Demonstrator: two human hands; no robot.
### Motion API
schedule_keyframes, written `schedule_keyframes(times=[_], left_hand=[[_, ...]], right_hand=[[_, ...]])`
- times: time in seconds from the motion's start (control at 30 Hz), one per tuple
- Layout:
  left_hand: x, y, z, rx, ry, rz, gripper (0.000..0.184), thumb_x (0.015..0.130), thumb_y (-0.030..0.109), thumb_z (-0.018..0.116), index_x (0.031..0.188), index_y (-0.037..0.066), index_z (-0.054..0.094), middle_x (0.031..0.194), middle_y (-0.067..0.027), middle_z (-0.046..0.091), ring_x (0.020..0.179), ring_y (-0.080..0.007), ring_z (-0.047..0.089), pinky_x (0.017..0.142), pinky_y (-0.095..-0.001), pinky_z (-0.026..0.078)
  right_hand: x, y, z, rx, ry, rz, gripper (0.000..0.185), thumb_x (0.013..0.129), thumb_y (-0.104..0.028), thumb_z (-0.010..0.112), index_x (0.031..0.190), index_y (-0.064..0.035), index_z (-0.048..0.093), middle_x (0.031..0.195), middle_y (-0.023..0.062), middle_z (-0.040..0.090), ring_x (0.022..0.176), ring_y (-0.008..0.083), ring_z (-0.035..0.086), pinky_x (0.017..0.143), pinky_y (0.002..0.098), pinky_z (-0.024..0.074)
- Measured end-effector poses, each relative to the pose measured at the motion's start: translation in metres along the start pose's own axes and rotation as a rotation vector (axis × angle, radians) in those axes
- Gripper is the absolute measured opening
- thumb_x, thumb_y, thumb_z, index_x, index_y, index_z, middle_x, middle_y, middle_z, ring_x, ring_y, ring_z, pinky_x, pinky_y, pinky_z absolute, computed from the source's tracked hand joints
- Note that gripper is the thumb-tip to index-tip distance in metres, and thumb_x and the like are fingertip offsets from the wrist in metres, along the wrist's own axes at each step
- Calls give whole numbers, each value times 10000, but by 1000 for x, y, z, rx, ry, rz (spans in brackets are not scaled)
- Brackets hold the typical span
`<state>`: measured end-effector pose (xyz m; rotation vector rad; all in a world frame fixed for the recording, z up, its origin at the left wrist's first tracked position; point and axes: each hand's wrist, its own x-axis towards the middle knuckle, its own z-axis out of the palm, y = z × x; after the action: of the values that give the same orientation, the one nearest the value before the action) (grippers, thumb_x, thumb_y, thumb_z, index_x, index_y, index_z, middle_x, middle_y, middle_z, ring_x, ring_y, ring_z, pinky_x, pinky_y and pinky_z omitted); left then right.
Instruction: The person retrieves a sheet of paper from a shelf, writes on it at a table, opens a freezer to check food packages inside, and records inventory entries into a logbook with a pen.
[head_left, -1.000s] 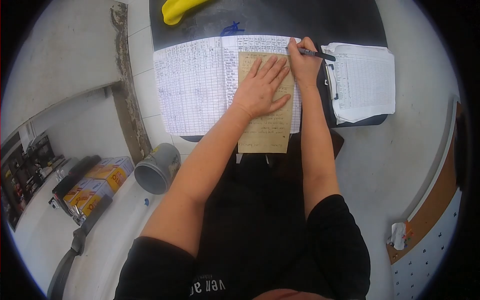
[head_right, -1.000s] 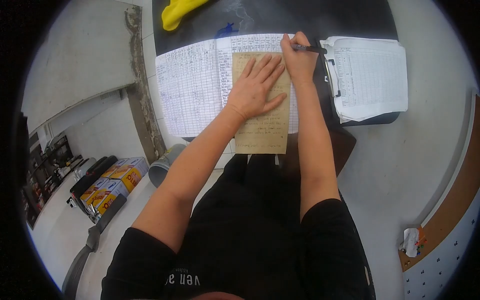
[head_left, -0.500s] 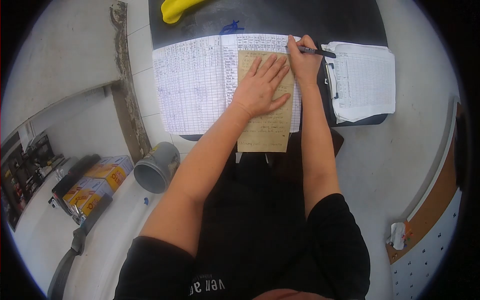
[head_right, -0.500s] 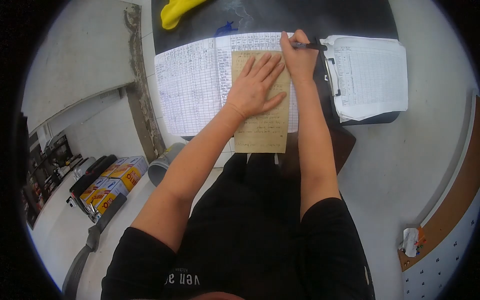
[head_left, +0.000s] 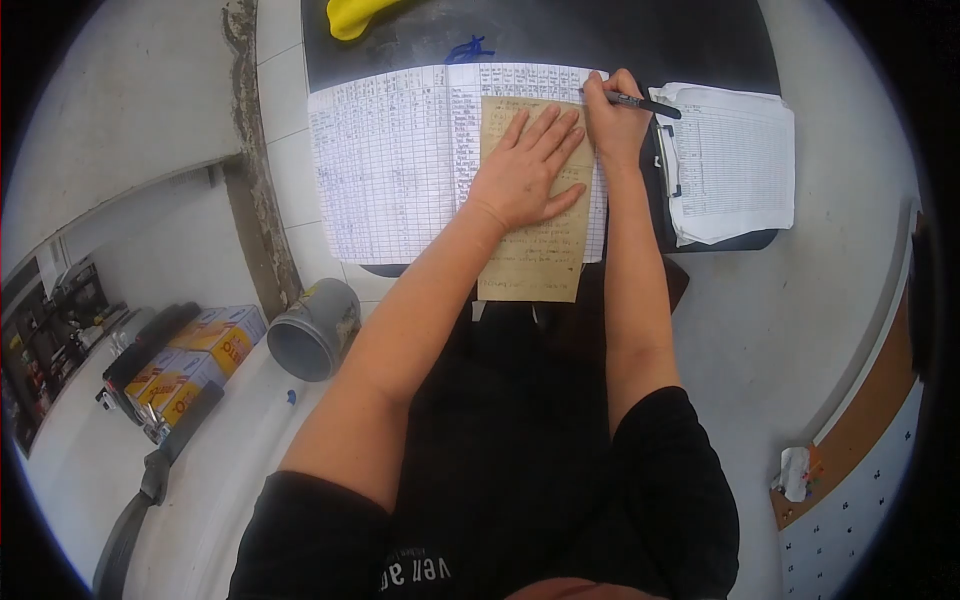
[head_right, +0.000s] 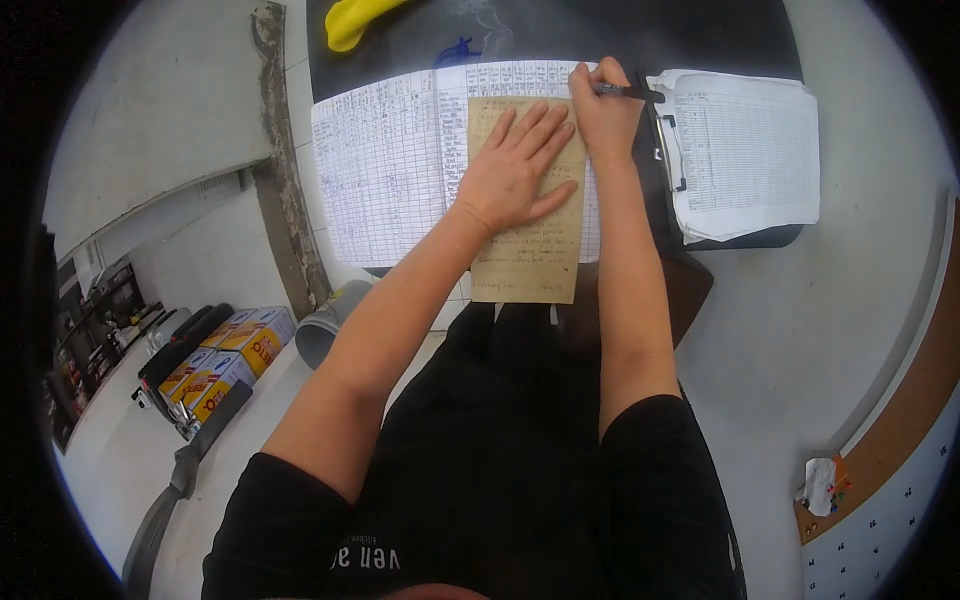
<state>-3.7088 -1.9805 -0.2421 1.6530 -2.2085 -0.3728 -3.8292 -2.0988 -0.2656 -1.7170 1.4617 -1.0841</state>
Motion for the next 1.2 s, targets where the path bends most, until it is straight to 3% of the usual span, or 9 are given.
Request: schedule_keyframes(times=[0.7,0.83,0.87,1.0,1.07,1.1,1.13,1.2], left_hand=[[5,-1,-6,-69,-80,-19,715,867,475,545,1419,46,394,1481,-136,360,1404,-288,283,1157,-485,178],[2,-4,-5,-82,-88,-14,712,872,462,541,1413,23,391,1473,-162,364,1410,-297,272,1151,-502,178],[1,-5,-4,-89,-96,-13,706,882,470,522,1410,20,391,1482,-163,349,1416,-294,258,1156,-500,161],[-3,-10,5,-153,-57,-12,720,876,478,520,1408,10,387,1493,-163,333,1421,-285,249,1164,-495,140],[-5,-8,7,-163,-1,-1,721,871,474,533,1408,14,390,1501,-152,326,1423,-277,247,1163,-497,135],[-6,-8,7,-173,-4,-2,717,870,470,543,1406,17,395,1510,-142,318,1426,-272,241,1161,-500,131],[-6,-8,8,-171,9,2,716,865,468,547,1401,16,403,1507,-145,321,1426,-277,239,1162,-500,125],[-6,-9,10,-144,31,-37,715,860,467,551,1395,15,411,1504,-147,324,1426,-282,236,1164,-499,118]], right_hand=[[-1,-9,-3,-49,-44,50,266,831,-161,637,671,-28,471,571,106,525,512,240,527,520,364,408],[-2,1,-1,-205,-27,58,300,841,-264,643,712,-26,512,630,149,567,562,322,557,546,387,429],[-2,0,-1,-216,-10,-7,307,858,-214,632,681,-31,459,579,100,461,543,169,442,508,351,366],[2,11,-6,-30,66,6,331,902,-186,657,656,-60,473,630,22,449,604,142,411,597,315,380],[4,19,-7,1,22,38,358,913,-220,656,659,-66,456,638,12,452,611,121,420,585,300,381],[5,17,-4,77,46,68,412,914,-218,665,622,-103,398,604,-30,390,556,71,344,500,257,313],[5,3,-5,233,23,252,418,912,-231,670,618,-106,402,587,-34,392,545,64,343,485,250,298],[9,21,-6,171,-4,110,405,917,-242,665,631,-101,416,564,-33,399,520,62,339,469,252,287]])
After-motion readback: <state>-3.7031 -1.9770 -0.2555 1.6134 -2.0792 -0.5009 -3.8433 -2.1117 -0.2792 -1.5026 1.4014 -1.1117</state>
